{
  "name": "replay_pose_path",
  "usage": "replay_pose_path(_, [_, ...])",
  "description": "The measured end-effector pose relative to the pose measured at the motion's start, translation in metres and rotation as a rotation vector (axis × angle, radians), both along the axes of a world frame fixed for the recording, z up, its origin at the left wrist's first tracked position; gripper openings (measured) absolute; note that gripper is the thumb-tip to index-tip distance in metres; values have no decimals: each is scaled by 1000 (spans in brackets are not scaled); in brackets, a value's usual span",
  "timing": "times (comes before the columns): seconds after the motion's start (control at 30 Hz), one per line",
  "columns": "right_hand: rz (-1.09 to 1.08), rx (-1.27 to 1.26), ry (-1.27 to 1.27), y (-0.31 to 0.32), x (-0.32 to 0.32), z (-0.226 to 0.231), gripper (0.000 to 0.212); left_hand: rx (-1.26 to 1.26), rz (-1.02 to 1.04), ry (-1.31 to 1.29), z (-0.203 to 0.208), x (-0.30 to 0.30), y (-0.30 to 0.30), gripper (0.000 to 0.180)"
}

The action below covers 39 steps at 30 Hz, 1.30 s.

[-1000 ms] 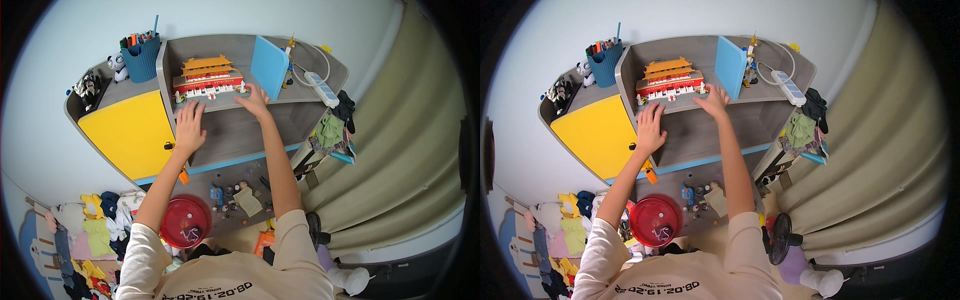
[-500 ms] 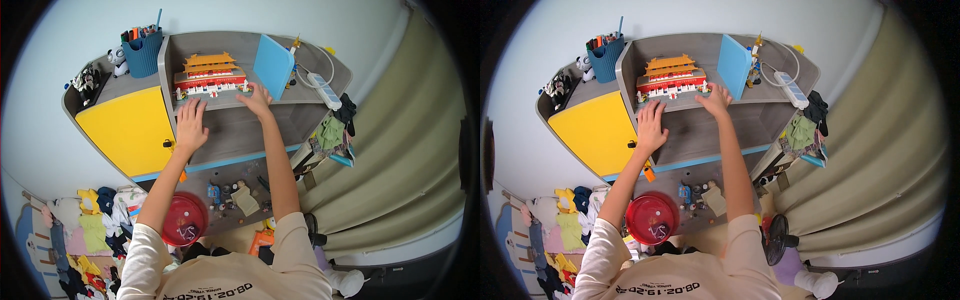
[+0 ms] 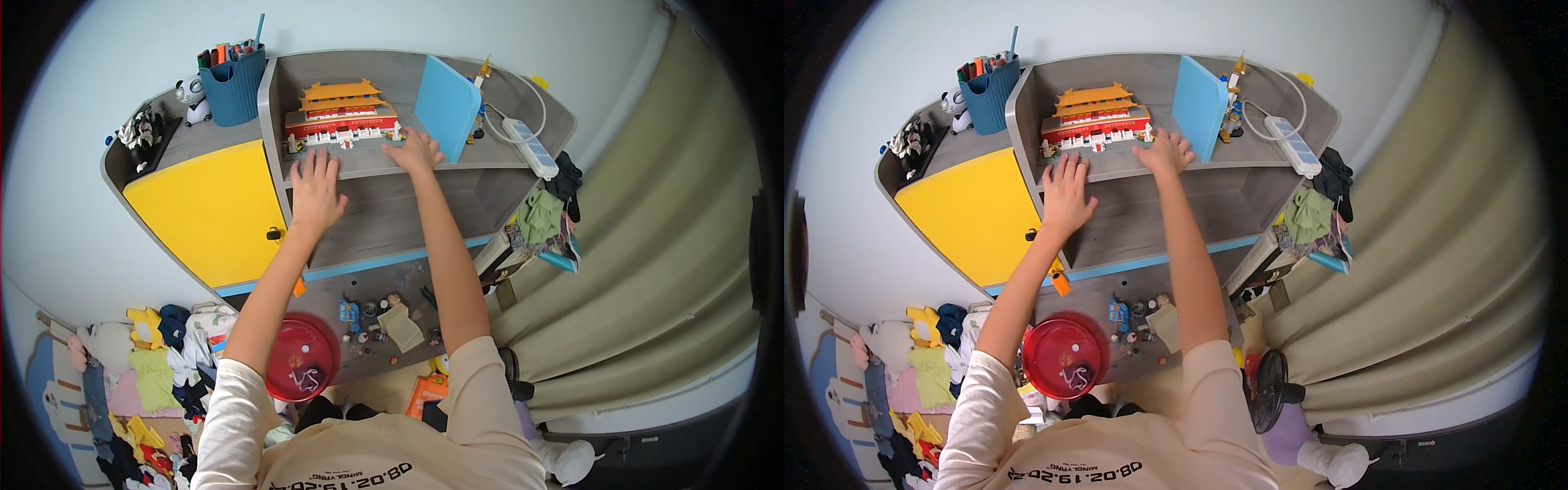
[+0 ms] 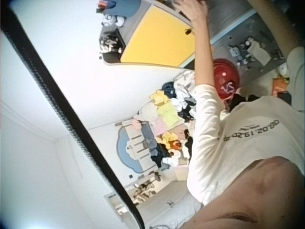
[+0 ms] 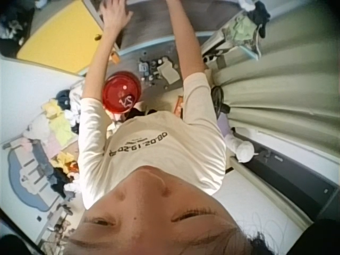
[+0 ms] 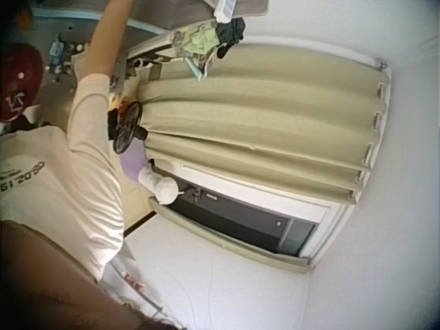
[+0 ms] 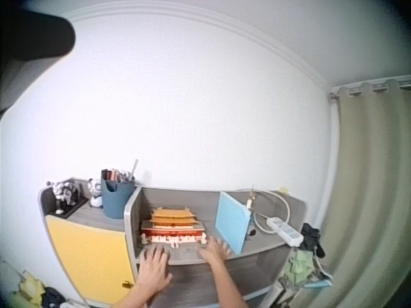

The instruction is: The person organizes a cluttered shelf by placing a white robot toy on a black stand, arranging a blue pen holder, and positioning a large red and yellow building block structure. They then use a maroon cloth to wipe the shelf surface and the block structure.

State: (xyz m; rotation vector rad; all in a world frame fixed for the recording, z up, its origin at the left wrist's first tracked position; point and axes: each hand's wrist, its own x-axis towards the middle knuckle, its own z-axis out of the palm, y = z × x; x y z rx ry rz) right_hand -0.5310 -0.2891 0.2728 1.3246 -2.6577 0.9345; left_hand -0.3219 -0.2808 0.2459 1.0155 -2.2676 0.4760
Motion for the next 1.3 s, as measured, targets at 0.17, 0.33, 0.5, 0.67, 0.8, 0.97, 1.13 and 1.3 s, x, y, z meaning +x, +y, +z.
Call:
replay_pose_path(0.17, [-13, 7, -11, 0, 2, 3, 59, -9, 11, -1, -1, -5, -3, 62])
replay_pose_path(0.33, [-26, 5, 38, -2, 4, 4, 57, 27, 9, 42, 2, -10, -6, 57])
replay_pose_path(0.5, [-54, -44, 60, -7, 6, 0, 57, 56, 23, 40, 2, -13, -10, 56])
replay_pose_path(0.67, [-102, -143, 172, -9, 9, -7, 54, 90, 63, 34, 3, -17, -12, 58])
replay_pose_path(0.8, [-111, -178, 228, -10, 9, -14, 51, 101, 70, 10, 5, -17, -10, 59])
replay_pose_path(0.97, [-111, -180, 214, -12, 9, -15, 51, 126, 79, -27, 6, -15, -13, 60])
replay_pose_path(1.13, [-137, -126, 158, -10, 9, -6, 51, 169, 13, 5, 10, -8, -18, 60])
replay_pose_path(1.3, [-116, -94, 134, -8, 8, -2, 51, 145, 5, 4, 8, -7, -17, 61])
